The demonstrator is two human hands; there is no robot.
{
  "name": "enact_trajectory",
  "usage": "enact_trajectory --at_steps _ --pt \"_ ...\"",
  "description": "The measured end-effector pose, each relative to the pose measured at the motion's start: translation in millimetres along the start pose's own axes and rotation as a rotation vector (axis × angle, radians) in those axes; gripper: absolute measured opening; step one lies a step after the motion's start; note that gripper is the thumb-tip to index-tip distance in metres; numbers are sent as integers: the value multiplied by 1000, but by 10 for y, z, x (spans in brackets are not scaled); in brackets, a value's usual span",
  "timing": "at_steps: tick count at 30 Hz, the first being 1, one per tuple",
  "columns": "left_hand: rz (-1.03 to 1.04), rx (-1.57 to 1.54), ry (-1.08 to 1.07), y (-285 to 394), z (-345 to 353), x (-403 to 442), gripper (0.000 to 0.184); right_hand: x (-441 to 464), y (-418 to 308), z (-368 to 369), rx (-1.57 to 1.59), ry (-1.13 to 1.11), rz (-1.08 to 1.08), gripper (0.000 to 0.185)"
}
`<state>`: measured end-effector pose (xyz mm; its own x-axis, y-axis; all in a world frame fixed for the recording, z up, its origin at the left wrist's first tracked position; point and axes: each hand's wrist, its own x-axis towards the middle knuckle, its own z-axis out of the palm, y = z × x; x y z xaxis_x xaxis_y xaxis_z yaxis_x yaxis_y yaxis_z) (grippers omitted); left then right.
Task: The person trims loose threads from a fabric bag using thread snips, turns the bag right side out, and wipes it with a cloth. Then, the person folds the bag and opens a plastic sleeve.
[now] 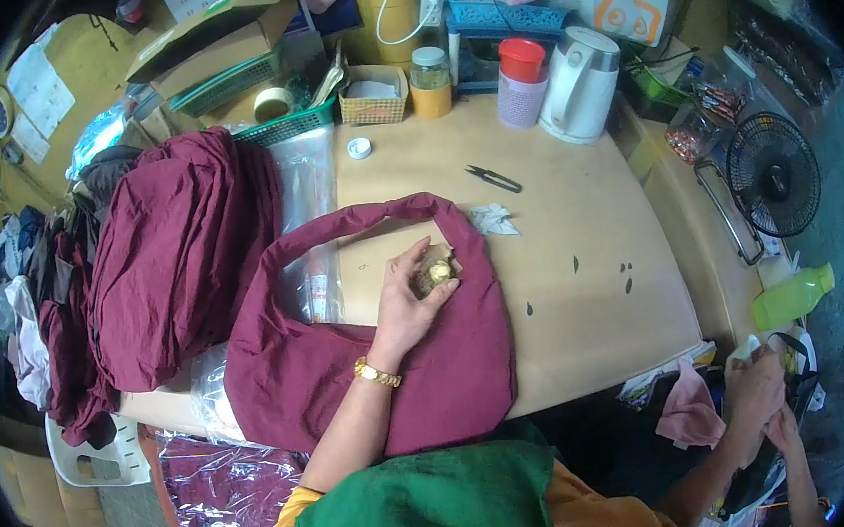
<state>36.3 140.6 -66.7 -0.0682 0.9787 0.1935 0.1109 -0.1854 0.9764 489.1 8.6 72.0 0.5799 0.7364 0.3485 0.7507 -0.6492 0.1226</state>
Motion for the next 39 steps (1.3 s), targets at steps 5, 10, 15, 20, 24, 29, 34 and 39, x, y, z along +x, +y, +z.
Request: enact_trajectory --at_steps 5,10,15,20,24,29,34,39 --pt "41 399 -34 -62 64 58 54 422 913 403 -25 32 -140 41" --pt "-229 -543 -3 -148 -157 54 30 478 1014 371 139 -70 -142 40" --pt "-369 -728 24 -105 -279 44 29 303 689 61 -145 -29 263 40" --pt "-315 -859 -86 -121 -270 76 34 96 201 -212 248 521 -111 35" --pt "-232 -714 -53 -10 -234 41 65 -180 -1535 -166 1099 32 -971 43" --pt "-149 -575 -167 14 -215 -21 85 -934 -3087 -309 892 -272 -1457 55" --pt "-266 -821 -25 98 -218 -1 69 -366 -3765 -57 938 -542 -1699 33" --pt "-351 -605 121 -87 -247 110 43 772 -4718 259 1083 -655 -1149 31"
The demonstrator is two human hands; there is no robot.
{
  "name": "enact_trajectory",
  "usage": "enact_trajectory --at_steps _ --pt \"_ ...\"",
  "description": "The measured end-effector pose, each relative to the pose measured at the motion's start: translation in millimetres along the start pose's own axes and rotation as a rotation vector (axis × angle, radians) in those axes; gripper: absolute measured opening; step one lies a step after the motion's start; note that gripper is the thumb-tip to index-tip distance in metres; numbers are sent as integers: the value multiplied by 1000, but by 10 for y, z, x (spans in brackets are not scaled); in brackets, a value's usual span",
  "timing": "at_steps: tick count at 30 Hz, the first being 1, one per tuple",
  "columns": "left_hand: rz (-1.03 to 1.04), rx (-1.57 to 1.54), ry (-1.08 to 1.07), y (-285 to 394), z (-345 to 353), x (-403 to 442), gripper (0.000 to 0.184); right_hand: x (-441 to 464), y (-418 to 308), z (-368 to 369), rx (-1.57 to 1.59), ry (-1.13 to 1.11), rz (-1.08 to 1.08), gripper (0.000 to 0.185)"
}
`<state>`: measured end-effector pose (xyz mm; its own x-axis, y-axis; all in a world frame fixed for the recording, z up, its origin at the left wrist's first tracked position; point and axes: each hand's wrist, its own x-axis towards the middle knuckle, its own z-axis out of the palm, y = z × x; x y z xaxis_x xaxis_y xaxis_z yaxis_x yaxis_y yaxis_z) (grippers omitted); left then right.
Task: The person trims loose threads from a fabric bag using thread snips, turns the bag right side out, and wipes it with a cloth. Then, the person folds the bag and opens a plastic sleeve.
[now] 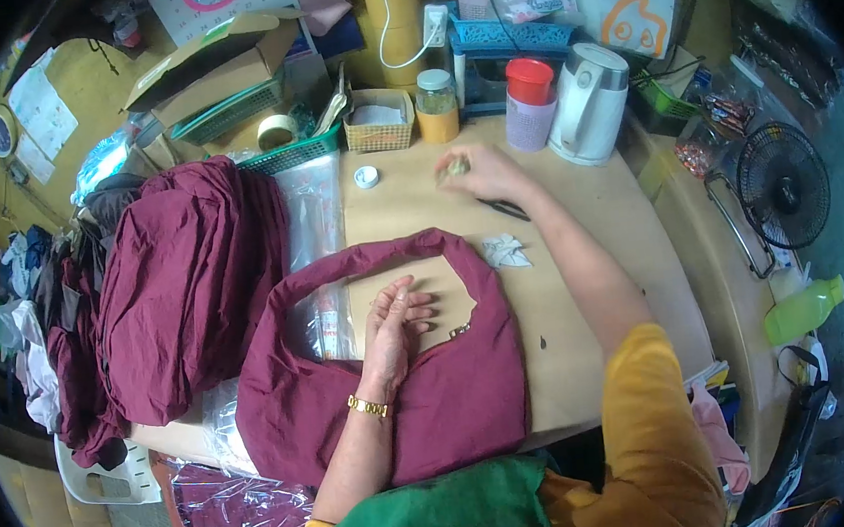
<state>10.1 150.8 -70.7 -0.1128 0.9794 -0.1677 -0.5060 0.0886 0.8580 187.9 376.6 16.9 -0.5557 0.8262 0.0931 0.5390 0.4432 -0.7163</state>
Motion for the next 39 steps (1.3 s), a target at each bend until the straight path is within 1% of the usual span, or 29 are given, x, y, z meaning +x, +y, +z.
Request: enact_trajectory --at_steps 1,2,3,4,5,7,10,11,12,14,15,17,18,20,22,23,25,26,27,28,29,30,31,32,33,34,36,37,39 --pt "-1 37 -36 -7 -3 19 39 260 212 -5 -92 84 -14 32" --pt "-5 77 -73 -16 -5 33 35 480 345 32 -91 83 -20 32" --pt "-4 84 -55 -6 34 20 30 672 460 75 -244 218 36 35" --pt "6 112 -63 -7 32 14 29 815 548 136 -395 354 92 37" --pt "6 108 -68 -16 27 21 28 926 589 218 -393 353 87 37" --pt "7 103 -66 -34 16 25 28 1117 611 412 -283 283 -92 36" --pt "-13 130 -75 -17 24 33 26 1262 660 636 -371 261 -75 36" --pt "-18 126 -75 0 25 38 25 1255 640 687 -375 309 -47 35" --pt "-25 121 -73 5 19 29 24 1244 629 698 -372 303 -47 35" --pt "-26 101 -72 12 10 30 23 1170 597 660 -382 493 -215 32" --pt "-25 81 -81 13 17 37 21 1061 506 588 -382 488 -212 32" --pt "-19 73 -81 -2 13 47 21 708 283 387 -344 305 -156 23" --pt "-11 72 -83 -9 6 48 20 439 67 304 -346 298 -147 23" --pt "-20 75 -65 22 24 48 19 -200 -350 224 -45 28 88 15" --pt "-25 69 -68 -12 -18 83 20 -742 -380 264 -86 91 -89 11" --pt "-6 65 -69 -24 -19 87 19 -937 -272 293 -90 92 -79 11" --pt "0 76 -62 6 8 60 17 -1242 -7 350 -490 341 -289 10" --pt "18 112 -54 16 26 47 16 -1397 -17 358 -492 346 -286 10" --pt "18 112 -58 13 52 34 16 -1548 -35 366 -333 309 -147 9" --pt "90 211 -72 2 77 21 16 -1701 -65 385 -173 268 -11 8" --pt "166 311 -85 4 102 6 15 -1854 -220 421 -29 188 64 13" --pt "166 314 -83 25 157 -54 15 -2013 -397 514 118 106 142 19" --pt "215 366 -97 73 242 -138 15 -2156 -477 667 121 106 141 19" --pt "268 417 -111 139 316 -210 16 -2277 -538 812 -60 63 -40 34" --pt "418 633 -199 238 350 -350 16 -2374 -558 900 -242 19 -218 49" --pt "444 900 -320 358 376 -540 17 -2445 -540 950 -242 22 -216 49" --pt "328 1307 -573 427 363 -910 36 -2497 -439 1002 -642 -160 -168 75" --pt "327 1305 -568 335 262 -1065 36 -2486 -311 974 -555 -209 -137 80" --pt "530 1821 -390 214 59 -1276 60 -2436 -344 780 -581 -267 -130 81"
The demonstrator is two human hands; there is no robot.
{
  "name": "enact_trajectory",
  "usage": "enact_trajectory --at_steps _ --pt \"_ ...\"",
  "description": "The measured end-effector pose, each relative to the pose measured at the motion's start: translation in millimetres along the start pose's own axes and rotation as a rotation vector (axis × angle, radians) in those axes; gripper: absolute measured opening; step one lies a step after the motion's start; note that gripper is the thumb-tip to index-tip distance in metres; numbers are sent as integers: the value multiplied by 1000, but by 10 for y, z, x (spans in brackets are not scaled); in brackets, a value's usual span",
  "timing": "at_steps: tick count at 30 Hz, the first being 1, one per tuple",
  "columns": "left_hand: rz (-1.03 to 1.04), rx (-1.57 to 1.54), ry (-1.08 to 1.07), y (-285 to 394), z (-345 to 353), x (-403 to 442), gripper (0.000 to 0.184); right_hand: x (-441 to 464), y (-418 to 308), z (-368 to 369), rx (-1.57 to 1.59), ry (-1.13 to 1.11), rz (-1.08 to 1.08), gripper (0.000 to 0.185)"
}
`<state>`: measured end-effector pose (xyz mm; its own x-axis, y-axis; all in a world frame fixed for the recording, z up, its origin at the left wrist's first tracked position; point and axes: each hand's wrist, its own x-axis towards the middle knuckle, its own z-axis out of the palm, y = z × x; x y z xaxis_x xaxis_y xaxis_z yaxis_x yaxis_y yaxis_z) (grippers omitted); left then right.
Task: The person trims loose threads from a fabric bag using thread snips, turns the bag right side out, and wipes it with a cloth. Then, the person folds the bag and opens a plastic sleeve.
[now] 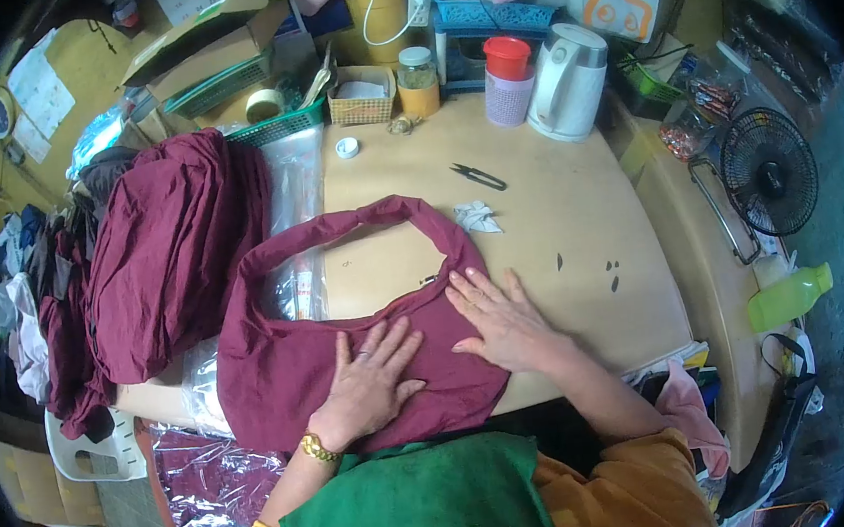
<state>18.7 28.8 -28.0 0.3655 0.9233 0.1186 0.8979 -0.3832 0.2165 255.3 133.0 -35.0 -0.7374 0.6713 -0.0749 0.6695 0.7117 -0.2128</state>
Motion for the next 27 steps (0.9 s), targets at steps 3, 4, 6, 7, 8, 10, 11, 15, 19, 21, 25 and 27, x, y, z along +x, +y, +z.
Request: enact_trajectory --at_steps 3,4,6,7,8,10,11,15,19,21,25,27 --pt "-272 56 -95 -128 -62 -303 71 5 87 -88 -5 -41 3 79" --pt "-298 114 -15 -162 -69 -427 71 10 104 -139 25 -35 -26 72" --pt "-328 -22 20 -254 -233 -589 58 80 260 -178 146 145 -138 39" --pt "-331 -122 50 -303 -274 -654 52 177 403 -152 148 144 -157 39" --pt "-347 -117 56 -296 -324 -670 52 294 551 -118 289 372 -12 28" --pt "-270 -196 118 -241 -415 -652 44 433 621 -148 435 592 140 19" --pt "-273 -193 123 -239 -406 -618 44 488 605 -225 369 640 144 17" --pt "-199 -284 37 -428 -265 -432 44 422 -16 -380 683 340 135 17" --pt "-306 62 0 -522 -138 -364 62 239 -306 -52 239 467 -303 17" --pt "-318 127 -41 -412 -54 -427 69 236 98 90 576 367 -216 23" --pt "-346 131 -66 -161 65 -503 74 458 642 -133 235 698 211 23" --pt "-353 127 -65 -117 116 -516 75 717 884 60 -175 764 191 22"
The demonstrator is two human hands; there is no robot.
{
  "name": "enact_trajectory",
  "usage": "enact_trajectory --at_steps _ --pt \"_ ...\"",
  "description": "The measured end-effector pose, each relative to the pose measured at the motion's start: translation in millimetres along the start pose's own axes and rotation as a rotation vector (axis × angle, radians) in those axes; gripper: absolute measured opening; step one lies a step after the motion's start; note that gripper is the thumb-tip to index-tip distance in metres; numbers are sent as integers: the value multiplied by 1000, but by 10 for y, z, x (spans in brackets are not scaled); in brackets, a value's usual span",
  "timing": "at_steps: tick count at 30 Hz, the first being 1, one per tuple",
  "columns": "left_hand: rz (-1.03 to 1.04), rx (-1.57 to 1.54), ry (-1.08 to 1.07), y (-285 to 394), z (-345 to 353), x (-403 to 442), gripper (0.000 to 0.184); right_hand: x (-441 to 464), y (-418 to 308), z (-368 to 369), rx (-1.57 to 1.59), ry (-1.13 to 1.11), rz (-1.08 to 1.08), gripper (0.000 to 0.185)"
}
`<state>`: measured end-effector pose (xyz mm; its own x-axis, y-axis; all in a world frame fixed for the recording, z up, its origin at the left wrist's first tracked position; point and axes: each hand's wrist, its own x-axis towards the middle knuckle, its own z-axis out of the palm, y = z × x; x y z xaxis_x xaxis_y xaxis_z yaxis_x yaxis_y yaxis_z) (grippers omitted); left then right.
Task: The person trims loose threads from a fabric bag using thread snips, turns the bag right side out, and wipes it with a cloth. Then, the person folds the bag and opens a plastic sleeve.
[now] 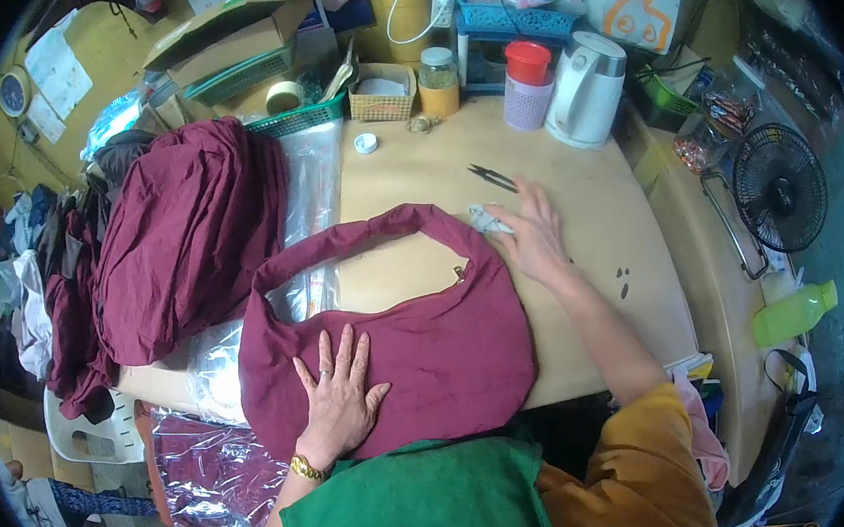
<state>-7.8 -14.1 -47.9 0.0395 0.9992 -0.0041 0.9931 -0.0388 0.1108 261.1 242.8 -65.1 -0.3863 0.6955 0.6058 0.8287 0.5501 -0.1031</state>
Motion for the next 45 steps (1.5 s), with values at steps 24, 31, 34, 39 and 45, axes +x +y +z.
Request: enact_trajectory --at_steps 24,31,34,39,45 --pt "102 -199 -14 233 26 340 122 -181 -766 -44 1821 -450 598 4" --pt "67 -351 21 180 77 386 147 -66 -1302 -23 667 -374 -353 13" --pt "91 -437 29 65 116 353 147 -25 -1185 -95 542 -442 -326 10" --pt "-34 -407 17 129 -242 693 113 -170 -975 -86 754 -467 -18 9" --pt "66 -511 132 278 -200 586 54 -220 -676 135 1538 -374 525 11"
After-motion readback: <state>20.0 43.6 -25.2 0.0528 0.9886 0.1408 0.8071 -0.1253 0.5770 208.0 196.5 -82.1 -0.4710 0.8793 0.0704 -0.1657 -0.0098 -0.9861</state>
